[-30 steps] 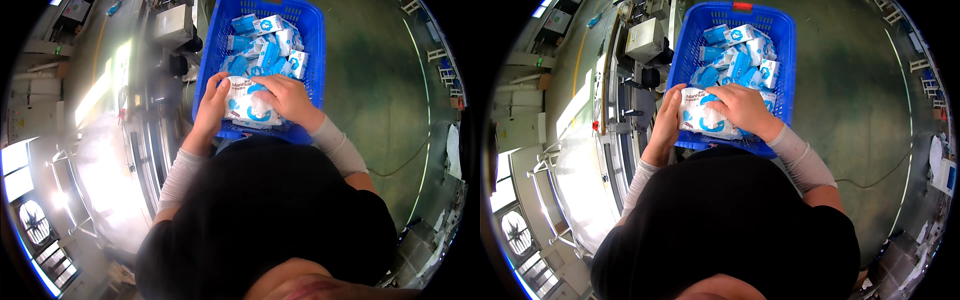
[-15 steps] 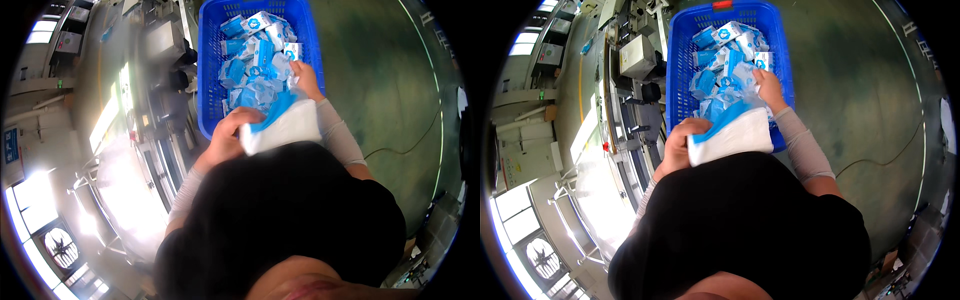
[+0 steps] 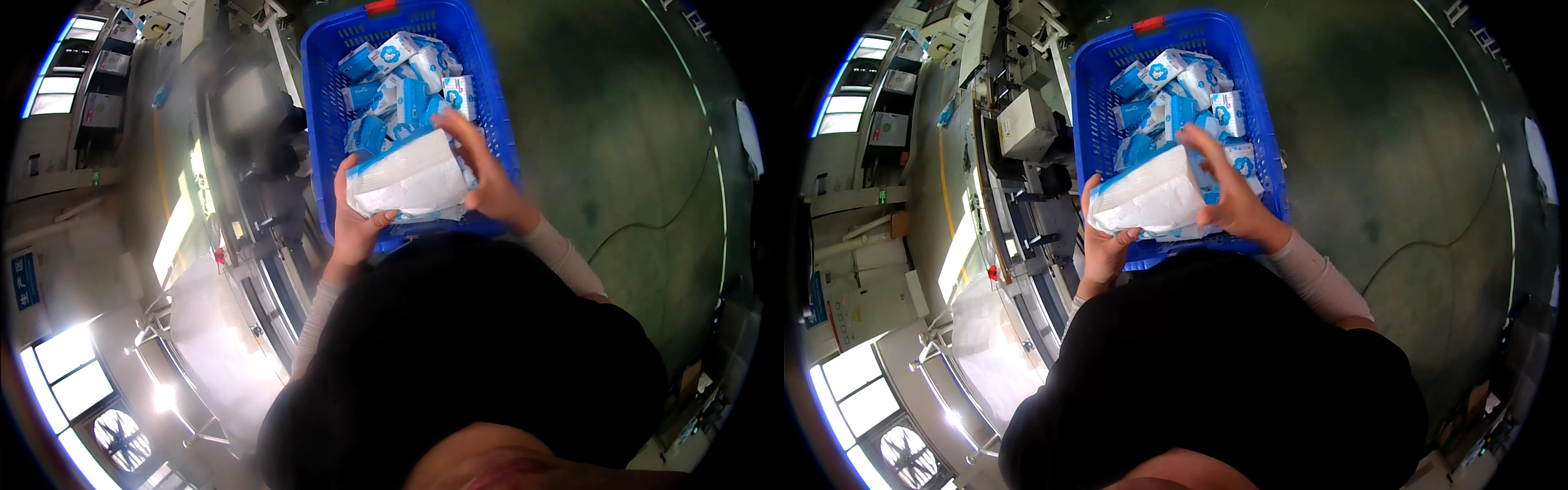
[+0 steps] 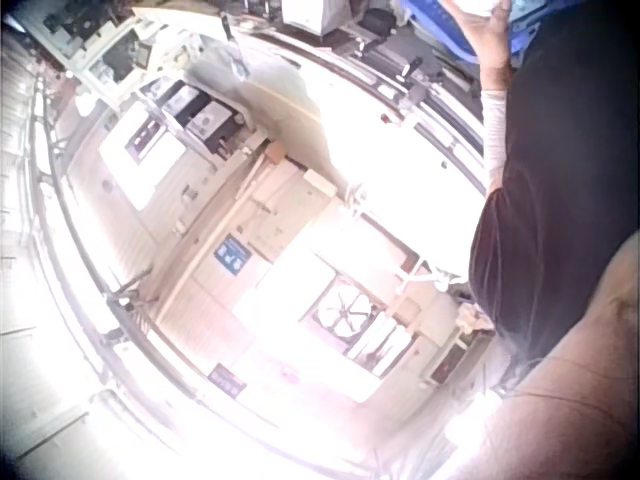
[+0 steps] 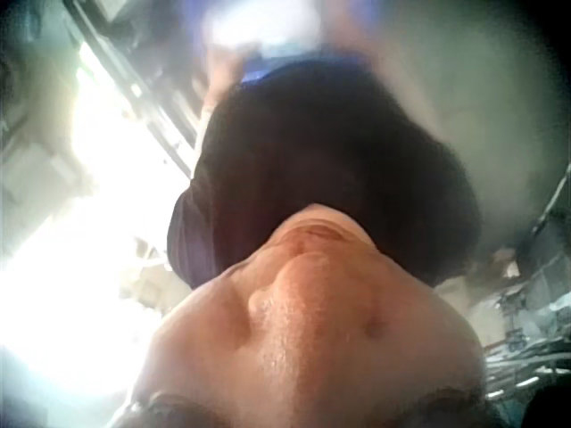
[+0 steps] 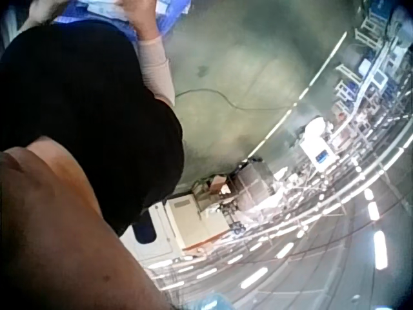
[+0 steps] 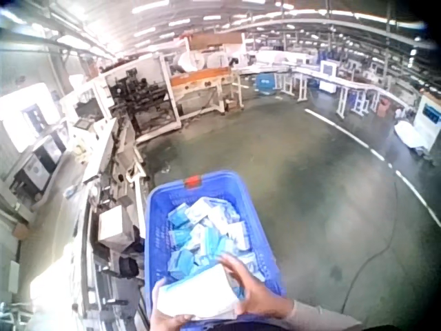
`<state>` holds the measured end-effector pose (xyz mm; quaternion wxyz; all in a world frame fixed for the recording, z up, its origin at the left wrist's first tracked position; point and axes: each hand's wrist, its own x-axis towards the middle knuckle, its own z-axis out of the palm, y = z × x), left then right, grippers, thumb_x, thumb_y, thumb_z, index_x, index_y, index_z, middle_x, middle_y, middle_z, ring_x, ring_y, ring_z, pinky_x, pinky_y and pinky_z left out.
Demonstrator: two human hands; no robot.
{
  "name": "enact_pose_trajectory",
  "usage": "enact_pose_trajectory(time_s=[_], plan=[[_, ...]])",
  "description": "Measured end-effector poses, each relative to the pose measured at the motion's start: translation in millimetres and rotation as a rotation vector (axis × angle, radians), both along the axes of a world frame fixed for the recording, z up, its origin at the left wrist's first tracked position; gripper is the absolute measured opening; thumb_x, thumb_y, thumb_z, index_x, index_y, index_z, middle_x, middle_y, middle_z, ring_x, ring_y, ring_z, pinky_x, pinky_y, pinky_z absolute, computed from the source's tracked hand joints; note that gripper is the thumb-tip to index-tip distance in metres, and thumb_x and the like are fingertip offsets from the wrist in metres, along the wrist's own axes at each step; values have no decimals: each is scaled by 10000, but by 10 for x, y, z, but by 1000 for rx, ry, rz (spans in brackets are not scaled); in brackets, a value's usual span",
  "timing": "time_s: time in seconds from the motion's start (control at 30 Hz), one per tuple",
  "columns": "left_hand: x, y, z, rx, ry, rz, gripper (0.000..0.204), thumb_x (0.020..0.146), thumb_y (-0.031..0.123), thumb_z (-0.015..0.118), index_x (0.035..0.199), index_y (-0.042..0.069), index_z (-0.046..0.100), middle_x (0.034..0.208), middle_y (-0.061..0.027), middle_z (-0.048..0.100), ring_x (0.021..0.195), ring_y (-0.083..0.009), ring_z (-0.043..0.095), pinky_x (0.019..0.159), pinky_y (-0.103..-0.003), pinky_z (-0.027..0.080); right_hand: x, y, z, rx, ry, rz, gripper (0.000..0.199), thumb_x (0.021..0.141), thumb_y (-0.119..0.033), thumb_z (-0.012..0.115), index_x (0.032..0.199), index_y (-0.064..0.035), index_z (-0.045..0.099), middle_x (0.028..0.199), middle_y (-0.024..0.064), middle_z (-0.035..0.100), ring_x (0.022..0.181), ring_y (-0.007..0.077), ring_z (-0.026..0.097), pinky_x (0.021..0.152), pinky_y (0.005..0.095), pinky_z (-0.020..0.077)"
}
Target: The person sorts packets of tissues from a large blue basket onto a conveyor belt. The person picks up several packets at a time, checks their orientation, and places them onto the moving production line.
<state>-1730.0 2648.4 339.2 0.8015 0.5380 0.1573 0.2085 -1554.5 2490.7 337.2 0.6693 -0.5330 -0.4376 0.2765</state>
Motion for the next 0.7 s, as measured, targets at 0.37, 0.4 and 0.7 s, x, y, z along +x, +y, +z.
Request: enact_pose_trajectory(time_s=[0.37, 0.4, 0.7], plan=[[-17, 1, -379, 148, 189, 289, 521, 1036, 339, 271, 1290, -59, 492, 1240, -151, 553, 1119, -180, 530, 975, -279, 381, -366, 54, -295, -189, 183, -119, 586, 757, -89, 758, 1236, -57, 421, 1168, 108, 525, 1107, 198, 526, 958, 322, 416], [19, 37, -333, 37, 172, 286, 533, 1038, 345, 260, 1263, -68, 510, 1231, -148, 558, 1107, -173, 534, 963, -283, 393, -347, 79, -277, -134, 152, -124, 570, 759, -73, 749, 1225, -56, 423, 1159, 108, 529, 1098, 198, 530, 955, 322, 418], [-8, 672, -1140, 649, 519, 253, 602, 969, 356, 501, 1393, -44, 349, 1420, -211, 409, 1259, -302, 467, 1006, -367, 393, -149, 26, -59, -92, 548, -187, 486, 806, -114, 640, 1237, -25, 434, 1109, 73, 551, 1004, 160, 552, 916, 301, 444]])
